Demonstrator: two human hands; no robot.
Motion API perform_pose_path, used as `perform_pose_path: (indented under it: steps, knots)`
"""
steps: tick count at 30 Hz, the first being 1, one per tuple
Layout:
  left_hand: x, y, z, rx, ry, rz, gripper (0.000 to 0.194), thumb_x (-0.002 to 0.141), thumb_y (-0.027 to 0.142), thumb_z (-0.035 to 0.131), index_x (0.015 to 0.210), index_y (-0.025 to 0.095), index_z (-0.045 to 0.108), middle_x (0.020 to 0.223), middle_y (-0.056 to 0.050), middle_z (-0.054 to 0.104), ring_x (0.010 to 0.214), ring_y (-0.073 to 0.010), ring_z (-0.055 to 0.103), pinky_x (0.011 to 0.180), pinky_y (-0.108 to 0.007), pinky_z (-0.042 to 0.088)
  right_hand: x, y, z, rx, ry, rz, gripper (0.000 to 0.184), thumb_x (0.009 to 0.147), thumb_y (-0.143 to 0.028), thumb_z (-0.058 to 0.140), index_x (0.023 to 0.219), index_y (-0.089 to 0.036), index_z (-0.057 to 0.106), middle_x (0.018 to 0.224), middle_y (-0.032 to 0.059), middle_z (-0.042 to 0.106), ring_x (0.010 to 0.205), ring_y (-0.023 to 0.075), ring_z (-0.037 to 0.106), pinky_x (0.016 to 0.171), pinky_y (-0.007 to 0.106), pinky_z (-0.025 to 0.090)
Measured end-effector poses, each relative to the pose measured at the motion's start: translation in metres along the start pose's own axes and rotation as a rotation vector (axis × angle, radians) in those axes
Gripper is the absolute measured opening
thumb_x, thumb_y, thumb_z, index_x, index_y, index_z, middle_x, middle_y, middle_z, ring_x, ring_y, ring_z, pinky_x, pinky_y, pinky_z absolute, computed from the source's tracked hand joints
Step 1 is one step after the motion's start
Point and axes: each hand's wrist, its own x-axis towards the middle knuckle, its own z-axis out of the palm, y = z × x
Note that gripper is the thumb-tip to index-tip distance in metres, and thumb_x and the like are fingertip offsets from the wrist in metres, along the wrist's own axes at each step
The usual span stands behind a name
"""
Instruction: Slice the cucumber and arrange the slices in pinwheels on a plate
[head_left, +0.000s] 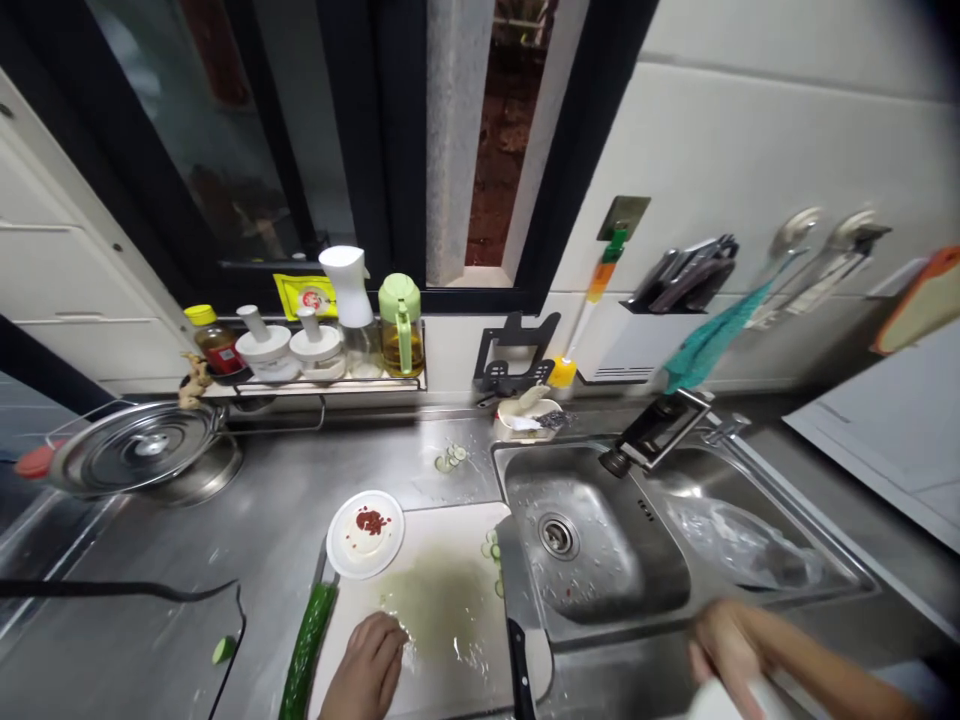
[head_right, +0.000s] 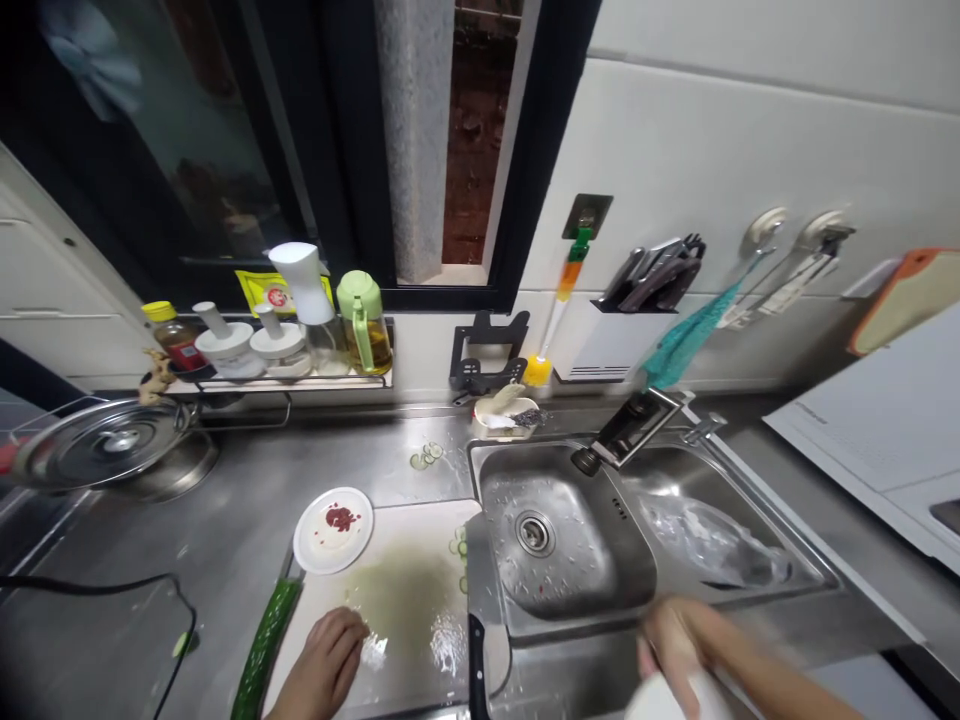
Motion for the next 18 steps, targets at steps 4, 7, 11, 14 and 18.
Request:
perform_pose_path:
  steps: [4, 7, 11, 14, 18]
  knots:
    - [0.002, 0.000, 0.000, 0.004, 0.033, 0.023, 0.026, 0.088, 0.017, 0.049, 0.108, 0.023, 0.063, 0.099, -0.008, 0.066, 0.100, -0.0199, 0.062, 0.091, -0.036, 0.053, 0.051, -0.049, 0.033, -0.144, -0.165, 0.339, 0.010, 0.072, -0.015, 0.071, 0.067, -0.010, 0.064, 0.057, 0.0006, 0.064, 0.038, 0.0114, 0.056, 0.042, 0.023, 0.044]
    - [0.006, -0.001, 0.000, 0.013, 0.063, 0.040, 0.026, 0.088, 0.016, 0.048, 0.106, 0.023, 0.064, 0.095, -0.007, 0.066, 0.096, -0.0192, 0.062, 0.088, -0.035, 0.054, 0.087, -0.071, 0.081, -0.143, -0.292, 0.375, 0.019, 0.050, 0.006, 0.069, 0.064, -0.007, 0.067, 0.062, 0.0115, 0.069, 0.047, 0.0200, 0.064, 0.049, 0.028, 0.048]
    - [0.009, -0.004, 0.000, 0.039, 0.073, 0.093, 0.025, 0.086, 0.014, 0.051, 0.106, 0.023, 0.063, 0.092, -0.006, 0.067, 0.091, -0.0182, 0.064, 0.085, -0.033, 0.056, 0.115, -0.072, 0.148, -0.004, -0.353, 0.222, 0.043, 0.042, 0.002, 0.074, 0.083, -0.010, 0.070, 0.082, 0.0163, 0.073, 0.067, 0.0279, 0.070, 0.065, 0.037, 0.055]
    - [0.009, -0.006, 0.001, 0.065, 0.050, 0.092, 0.026, 0.084, 0.011, 0.051, 0.104, 0.023, 0.063, 0.091, -0.006, 0.067, 0.090, -0.0180, 0.065, 0.084, -0.032, 0.056, 0.134, -0.060, 0.191, 0.107, -0.320, 0.109, 0.047, 0.046, -0.006, 0.075, 0.092, -0.013, 0.067, 0.091, 0.0154, 0.073, 0.079, 0.0287, 0.070, 0.075, 0.040, 0.054]
    - [0.009, -0.006, 0.002, 0.084, 0.048, 0.073, 0.026, 0.085, 0.010, 0.047, 0.101, 0.023, 0.064, 0.090, -0.007, 0.067, 0.087, -0.0180, 0.065, 0.083, -0.034, 0.057, 0.159, -0.041, 0.235, 0.202, -0.231, 0.017, 0.050, 0.052, -0.011, 0.072, 0.101, -0.017, 0.064, 0.097, 0.0125, 0.073, 0.084, 0.0281, 0.069, 0.077, 0.042, 0.054]
